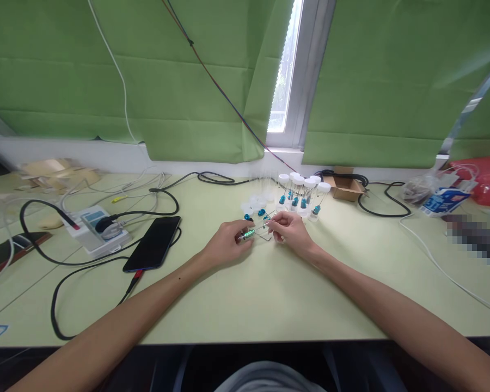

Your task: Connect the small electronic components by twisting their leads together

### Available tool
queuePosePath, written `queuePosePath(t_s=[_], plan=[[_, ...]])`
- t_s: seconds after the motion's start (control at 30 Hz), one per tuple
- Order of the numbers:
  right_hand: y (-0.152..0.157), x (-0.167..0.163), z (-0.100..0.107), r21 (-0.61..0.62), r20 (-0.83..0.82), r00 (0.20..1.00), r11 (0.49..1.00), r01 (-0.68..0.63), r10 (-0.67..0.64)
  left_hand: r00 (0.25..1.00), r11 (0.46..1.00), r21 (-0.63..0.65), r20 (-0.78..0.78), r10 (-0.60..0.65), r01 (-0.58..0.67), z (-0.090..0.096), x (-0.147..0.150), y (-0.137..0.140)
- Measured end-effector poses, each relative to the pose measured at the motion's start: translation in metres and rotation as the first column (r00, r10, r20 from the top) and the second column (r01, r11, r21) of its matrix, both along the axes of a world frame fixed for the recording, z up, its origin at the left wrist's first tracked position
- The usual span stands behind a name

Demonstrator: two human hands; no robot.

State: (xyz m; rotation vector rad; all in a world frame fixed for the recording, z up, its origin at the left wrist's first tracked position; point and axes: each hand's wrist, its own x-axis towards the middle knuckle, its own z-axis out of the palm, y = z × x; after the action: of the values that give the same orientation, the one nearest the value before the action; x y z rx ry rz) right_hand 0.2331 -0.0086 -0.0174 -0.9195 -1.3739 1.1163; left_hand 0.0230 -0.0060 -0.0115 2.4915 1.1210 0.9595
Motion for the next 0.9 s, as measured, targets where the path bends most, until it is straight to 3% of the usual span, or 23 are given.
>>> queuePosePath(t_s=[0.4, 0.9], plan=[[0.001, 0.0047, 0.0004, -0.034, 0.044, 0.989, 0.99, -0.139, 0.141, 0.996, 0.998, 0.034, -0.065, -0.053, 0.056, 0.0016, -0.003, -0.0004], [0.0027, 0.0072, -0.0006, -0.078, 0.122, 0.974, 0.981, -0.18, 0.188, 0.99, 0.992, 0.101, -0.128, -0.063, 0.076, -0.0013, -0.0051, 0.0007]])
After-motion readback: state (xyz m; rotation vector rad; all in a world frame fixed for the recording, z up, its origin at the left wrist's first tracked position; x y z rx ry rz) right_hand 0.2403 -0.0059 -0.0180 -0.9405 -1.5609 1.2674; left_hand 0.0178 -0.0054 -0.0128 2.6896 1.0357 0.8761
